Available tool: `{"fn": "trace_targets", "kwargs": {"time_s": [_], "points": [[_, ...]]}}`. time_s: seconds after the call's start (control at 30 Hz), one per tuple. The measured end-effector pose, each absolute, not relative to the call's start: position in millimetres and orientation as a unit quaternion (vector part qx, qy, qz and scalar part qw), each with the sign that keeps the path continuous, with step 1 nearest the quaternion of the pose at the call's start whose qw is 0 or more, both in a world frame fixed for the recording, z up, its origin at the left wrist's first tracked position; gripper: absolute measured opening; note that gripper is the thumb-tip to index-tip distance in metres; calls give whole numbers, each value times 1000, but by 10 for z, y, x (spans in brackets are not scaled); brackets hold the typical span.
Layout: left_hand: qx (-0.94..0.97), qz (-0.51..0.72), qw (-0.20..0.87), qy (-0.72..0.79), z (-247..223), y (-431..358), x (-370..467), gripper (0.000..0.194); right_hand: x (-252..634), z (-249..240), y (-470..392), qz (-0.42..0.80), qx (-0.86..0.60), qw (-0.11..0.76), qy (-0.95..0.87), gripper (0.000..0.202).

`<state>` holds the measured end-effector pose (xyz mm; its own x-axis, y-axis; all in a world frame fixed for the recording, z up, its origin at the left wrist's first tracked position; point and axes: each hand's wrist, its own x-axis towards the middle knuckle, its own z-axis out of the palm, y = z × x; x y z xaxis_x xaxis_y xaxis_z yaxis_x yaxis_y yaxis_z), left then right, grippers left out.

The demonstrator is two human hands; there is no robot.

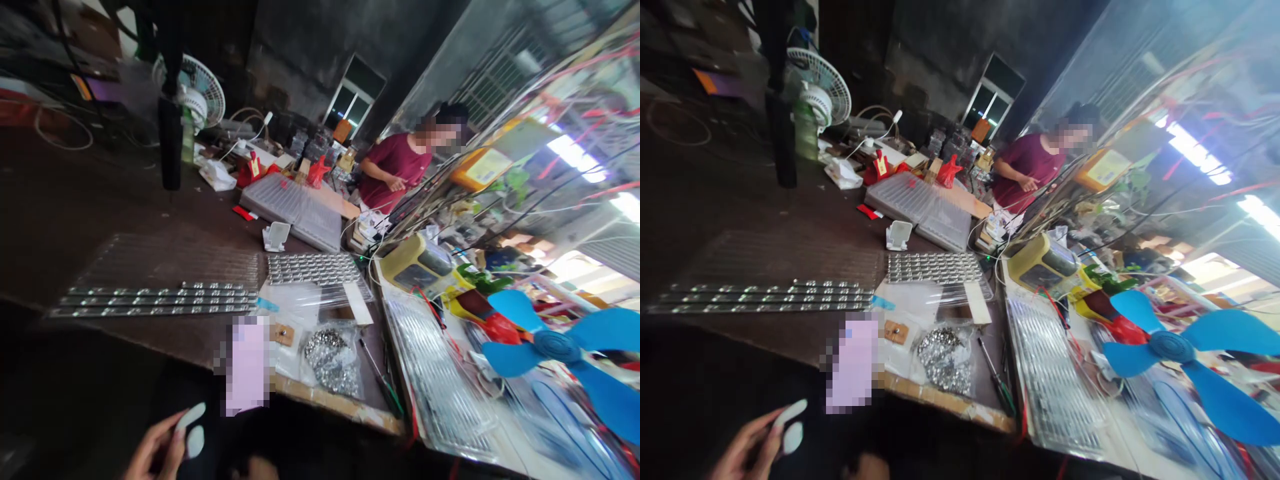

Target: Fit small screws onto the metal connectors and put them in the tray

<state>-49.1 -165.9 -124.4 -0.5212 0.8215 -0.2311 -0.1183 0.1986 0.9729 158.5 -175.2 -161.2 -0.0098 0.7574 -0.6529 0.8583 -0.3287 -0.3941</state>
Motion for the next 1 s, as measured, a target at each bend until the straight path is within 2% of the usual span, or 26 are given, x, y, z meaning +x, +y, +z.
{"fn": "trace_targets", "kwargs": {"time_s": [0.1,0.17,0.27,0.43,0.6,0.7,0.73,0.83,0.9,0.93,1.0], "points": [[341,569,372,649,-1076,-1688,-527,62,1556,-1613,-1786,-444,684,118,566,24],[396,554,343,646,-944,-1709,-552,54,1560,-1645,-1808,-462,667,127,572,28],[420,529,349,650,-787,-1717,-584,48,1555,-1709,-1816,-489,645,122,575,36],[416,486,378,669,-660,-1731,-613,45,1473,-1572,-1824,-530,629,81,563,37],[365,553,358,658,-778,-1795,-564,48,1706,-764,-1757,-554,607,-6,570,33],[333,559,351,673,-990,-1741,-544,64,2089,69,-1542,-632,471,-43,614,42],[330,558,362,670,-1042,-1710,-541,68,2240,403,-1409,-615,469,-93,627,47],[339,552,373,664,-1069,-1651,-542,77,2721,1457,-744,-416,518,-381,643,67],[349,543,369,669,-1034,-1651,-547,80,3005,2026,-164,-236,526,-519,632,61],[353,538,364,673,-1022,-1656,-548,81,3108,2219,96,-164,526,-561,618,56],[352,540,353,678,-1034,-1666,-545,81,3191,2388,418,-114,528,-567,622,51]]}}
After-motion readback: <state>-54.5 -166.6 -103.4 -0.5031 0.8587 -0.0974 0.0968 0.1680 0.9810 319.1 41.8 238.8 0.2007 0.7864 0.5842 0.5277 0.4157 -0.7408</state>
